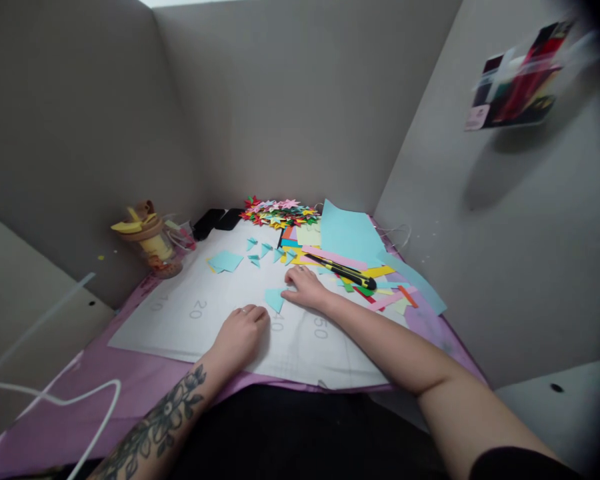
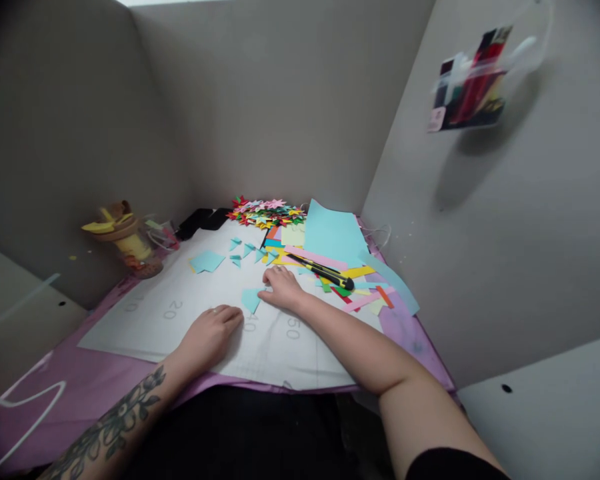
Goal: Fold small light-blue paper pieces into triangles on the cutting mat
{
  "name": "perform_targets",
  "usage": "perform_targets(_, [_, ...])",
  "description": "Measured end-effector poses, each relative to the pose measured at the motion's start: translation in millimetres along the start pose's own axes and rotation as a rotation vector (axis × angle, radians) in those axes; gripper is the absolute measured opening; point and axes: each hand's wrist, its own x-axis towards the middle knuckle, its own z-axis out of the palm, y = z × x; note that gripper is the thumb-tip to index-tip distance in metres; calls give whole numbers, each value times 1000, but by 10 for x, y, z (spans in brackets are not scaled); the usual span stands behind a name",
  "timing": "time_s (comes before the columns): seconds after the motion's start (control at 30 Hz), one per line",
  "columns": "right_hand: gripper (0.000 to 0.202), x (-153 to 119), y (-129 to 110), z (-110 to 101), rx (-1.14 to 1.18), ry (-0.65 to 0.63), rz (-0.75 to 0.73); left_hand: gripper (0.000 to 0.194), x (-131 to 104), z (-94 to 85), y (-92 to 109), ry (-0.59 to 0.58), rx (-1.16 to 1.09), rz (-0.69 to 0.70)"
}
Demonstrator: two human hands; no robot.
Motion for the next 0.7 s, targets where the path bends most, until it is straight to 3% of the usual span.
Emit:
perform_targets(0.13, [24,4,20,8,25,30,-97,37,60,74,-97,75,-46,6])
perform_targets(0.27, [4,-4,7,21,69,39,-346,42,124,141,-153,110,-70,61])
perform_targets(0.4, [14,-24,-21,18,102,-1,-547,41,148,161,-165,136,-81,32])
perform_targets(0.7, [16,-62,-25,-65,137,26,-625,46,207,240,-159,221,-264,-76])
